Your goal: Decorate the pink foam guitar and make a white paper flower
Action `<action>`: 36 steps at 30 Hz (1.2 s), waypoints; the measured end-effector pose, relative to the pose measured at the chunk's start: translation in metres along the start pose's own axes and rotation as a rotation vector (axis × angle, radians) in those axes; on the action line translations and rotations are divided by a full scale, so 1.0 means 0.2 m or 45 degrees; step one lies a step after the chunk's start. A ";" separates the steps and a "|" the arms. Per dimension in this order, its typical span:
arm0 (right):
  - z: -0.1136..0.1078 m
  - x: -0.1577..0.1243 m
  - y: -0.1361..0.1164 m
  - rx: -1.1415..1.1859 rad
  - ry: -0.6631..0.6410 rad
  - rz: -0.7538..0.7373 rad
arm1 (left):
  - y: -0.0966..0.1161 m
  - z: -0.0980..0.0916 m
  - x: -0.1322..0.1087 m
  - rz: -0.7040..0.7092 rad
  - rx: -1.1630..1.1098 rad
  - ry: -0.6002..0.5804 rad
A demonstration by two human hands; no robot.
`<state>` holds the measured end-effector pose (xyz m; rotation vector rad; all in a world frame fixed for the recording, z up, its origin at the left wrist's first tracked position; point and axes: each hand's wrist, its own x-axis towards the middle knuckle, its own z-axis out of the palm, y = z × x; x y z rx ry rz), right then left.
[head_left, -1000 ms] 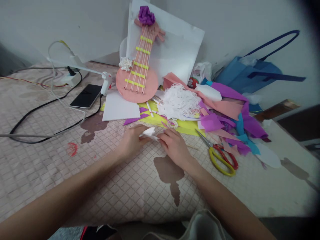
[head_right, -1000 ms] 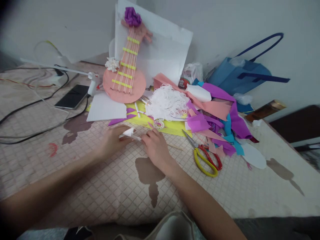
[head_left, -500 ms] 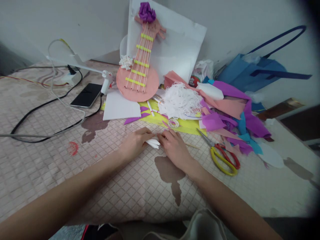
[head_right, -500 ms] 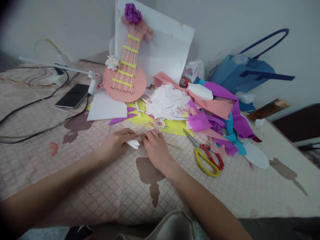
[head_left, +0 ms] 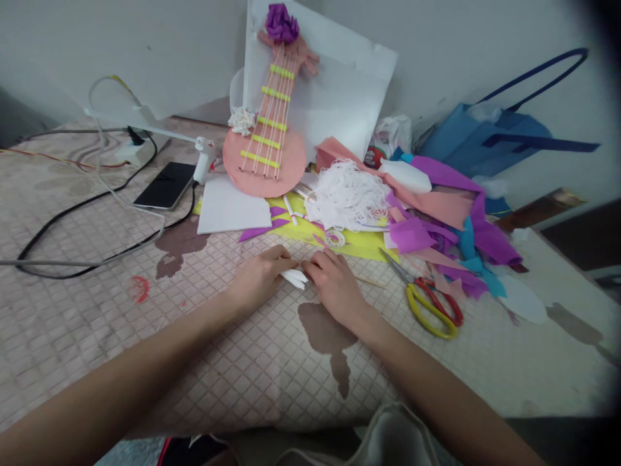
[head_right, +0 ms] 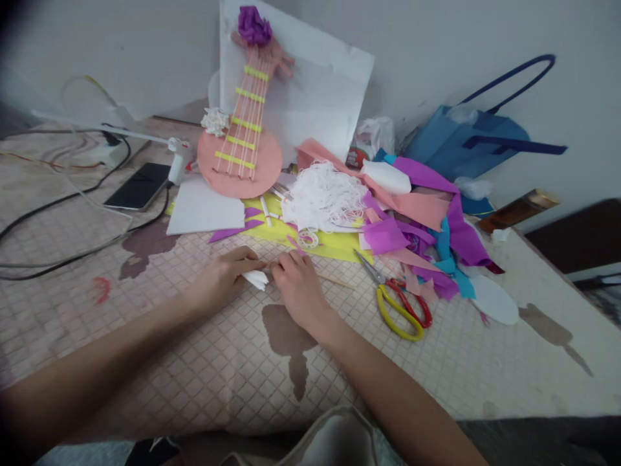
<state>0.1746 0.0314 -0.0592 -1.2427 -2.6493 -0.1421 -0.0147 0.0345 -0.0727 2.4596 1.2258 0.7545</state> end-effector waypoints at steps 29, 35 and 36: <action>-0.05 0.02 0.01 1.786 0.233 0.672 | 0.08 -0.05 0.07 -0.984 -1.726 0.260; -0.03 0.04 -0.11 2.173 0.243 0.771 | 0.16 -0.01 0.06 -0.999 -1.974 0.305; -0.02 0.04 -0.12 2.181 0.241 0.773 | 0.17 -0.01 0.06 -0.994 -2.005 0.311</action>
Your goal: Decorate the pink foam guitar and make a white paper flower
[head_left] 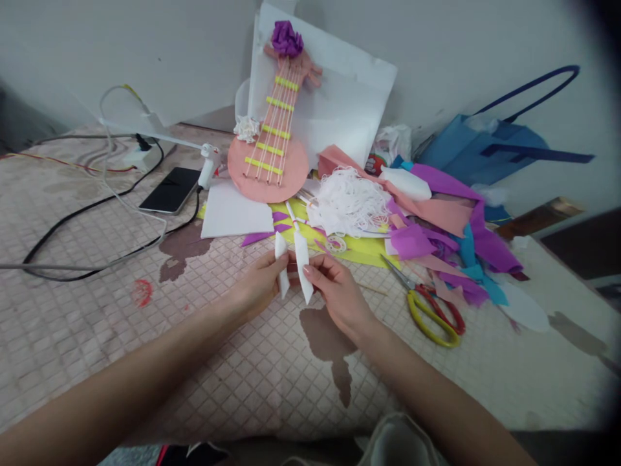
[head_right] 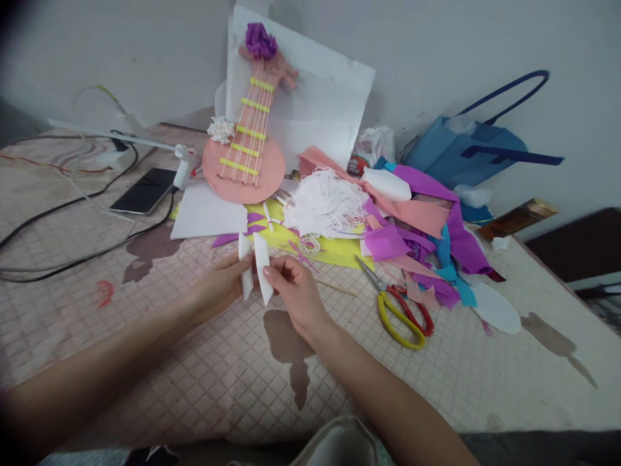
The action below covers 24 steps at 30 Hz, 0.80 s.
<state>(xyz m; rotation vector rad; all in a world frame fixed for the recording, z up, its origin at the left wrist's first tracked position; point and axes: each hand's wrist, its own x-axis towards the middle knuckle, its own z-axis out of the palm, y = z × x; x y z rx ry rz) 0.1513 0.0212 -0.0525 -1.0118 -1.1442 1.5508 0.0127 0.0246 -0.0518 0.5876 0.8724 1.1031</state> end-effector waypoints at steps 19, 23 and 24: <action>0.03 0.00 0.03 -0.109 0.033 -0.042 | -0.03 0.03 -0.01 -0.070 -0.204 -0.079; 0.03 0.00 0.04 -0.117 0.013 -0.042 | -0.04 0.04 -0.02 -0.055 -0.197 -0.064; 0.03 0.00 0.05 -0.123 0.020 -0.043 | -0.04 0.05 -0.02 -0.060 -0.195 -0.075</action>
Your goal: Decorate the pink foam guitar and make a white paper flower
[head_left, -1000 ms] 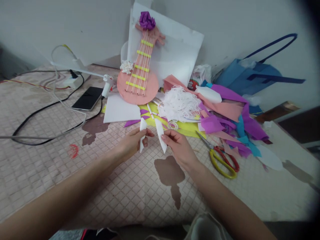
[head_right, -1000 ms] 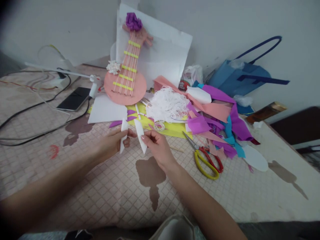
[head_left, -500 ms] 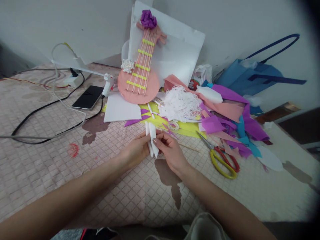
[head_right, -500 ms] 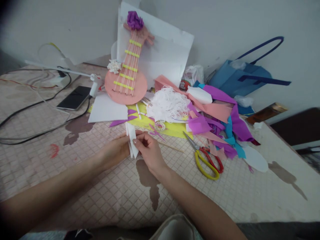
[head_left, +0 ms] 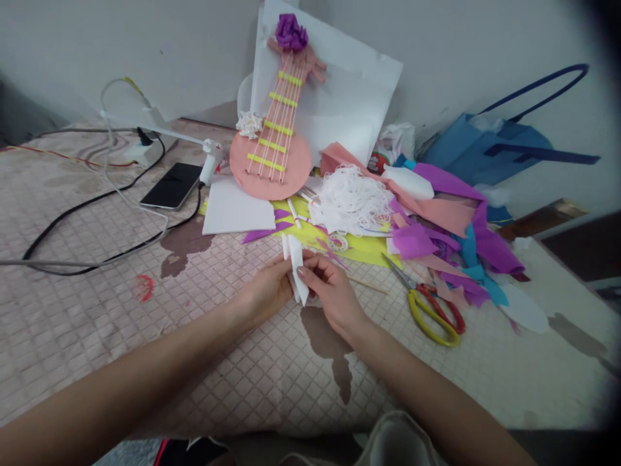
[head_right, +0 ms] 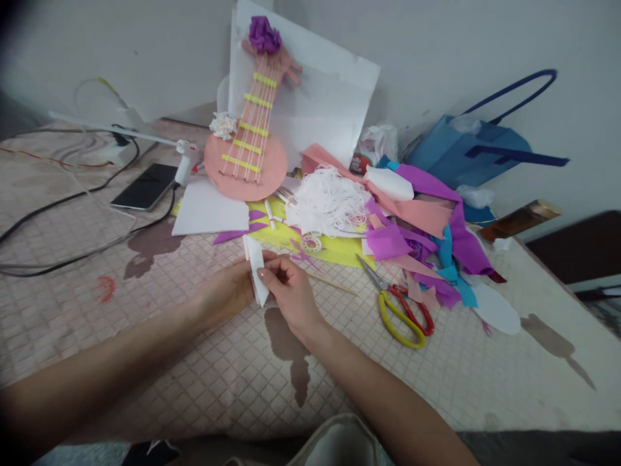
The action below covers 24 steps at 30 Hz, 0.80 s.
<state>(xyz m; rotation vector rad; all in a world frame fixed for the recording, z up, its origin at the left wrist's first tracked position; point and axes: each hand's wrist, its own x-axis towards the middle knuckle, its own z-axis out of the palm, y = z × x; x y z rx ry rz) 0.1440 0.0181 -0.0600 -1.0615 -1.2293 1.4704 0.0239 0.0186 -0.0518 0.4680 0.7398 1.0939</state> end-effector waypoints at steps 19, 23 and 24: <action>-0.01 0.00 0.00 -0.071 -0.029 0.021 | -0.01 0.02 -0.02 0.017 -0.049 0.010; -0.02 0.01 0.01 -0.135 -0.018 -0.004 | -0.01 0.01 -0.01 -0.001 -0.080 -0.090; -0.02 0.01 0.01 -0.142 -0.018 -0.006 | -0.01 0.01 -0.01 -0.007 -0.092 -0.106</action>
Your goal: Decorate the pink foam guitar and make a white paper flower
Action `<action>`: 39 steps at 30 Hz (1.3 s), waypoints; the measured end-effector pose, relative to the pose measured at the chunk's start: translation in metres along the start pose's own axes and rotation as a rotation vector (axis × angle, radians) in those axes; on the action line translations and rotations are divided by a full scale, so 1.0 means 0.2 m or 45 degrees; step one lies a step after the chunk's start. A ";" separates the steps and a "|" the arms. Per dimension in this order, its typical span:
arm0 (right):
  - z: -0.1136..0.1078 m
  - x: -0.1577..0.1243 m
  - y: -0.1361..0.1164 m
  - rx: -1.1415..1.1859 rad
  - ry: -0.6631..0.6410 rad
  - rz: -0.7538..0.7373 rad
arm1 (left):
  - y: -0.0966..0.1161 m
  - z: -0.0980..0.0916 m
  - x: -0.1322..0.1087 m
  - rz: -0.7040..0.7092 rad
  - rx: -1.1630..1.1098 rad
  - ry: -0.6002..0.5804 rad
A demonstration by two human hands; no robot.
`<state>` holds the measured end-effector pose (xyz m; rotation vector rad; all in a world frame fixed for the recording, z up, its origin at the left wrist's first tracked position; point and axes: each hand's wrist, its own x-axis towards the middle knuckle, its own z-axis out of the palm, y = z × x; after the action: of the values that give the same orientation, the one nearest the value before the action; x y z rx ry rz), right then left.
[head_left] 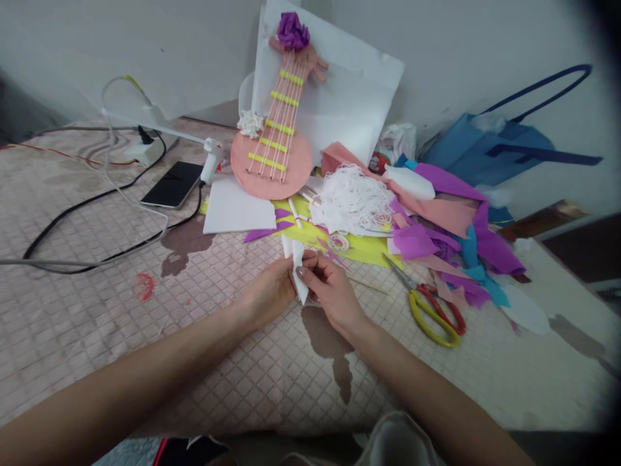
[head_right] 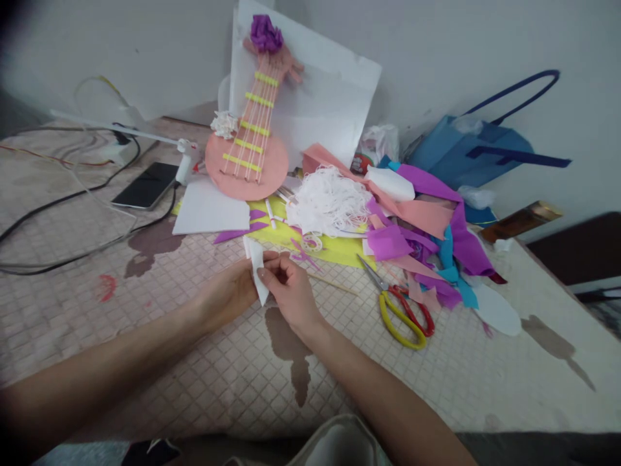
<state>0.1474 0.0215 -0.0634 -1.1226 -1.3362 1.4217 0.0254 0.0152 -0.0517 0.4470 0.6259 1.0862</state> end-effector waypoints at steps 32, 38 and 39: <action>0.00 0.01 -0.01 -0.098 -0.021 -0.049 | -0.01 -0.03 0.00 0.046 -0.035 -0.115; 0.00 0.00 -0.02 -0.189 -0.012 -0.096 | -0.01 -0.03 -0.01 0.058 0.000 -0.145; -0.01 0.00 -0.03 -0.222 -0.025 -0.093 | -0.01 -0.02 -0.01 0.064 0.016 -0.150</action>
<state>0.1489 0.0222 -0.0573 -1.1619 -1.5229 1.2859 0.0231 0.0126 -0.0562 0.5365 0.5200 1.0960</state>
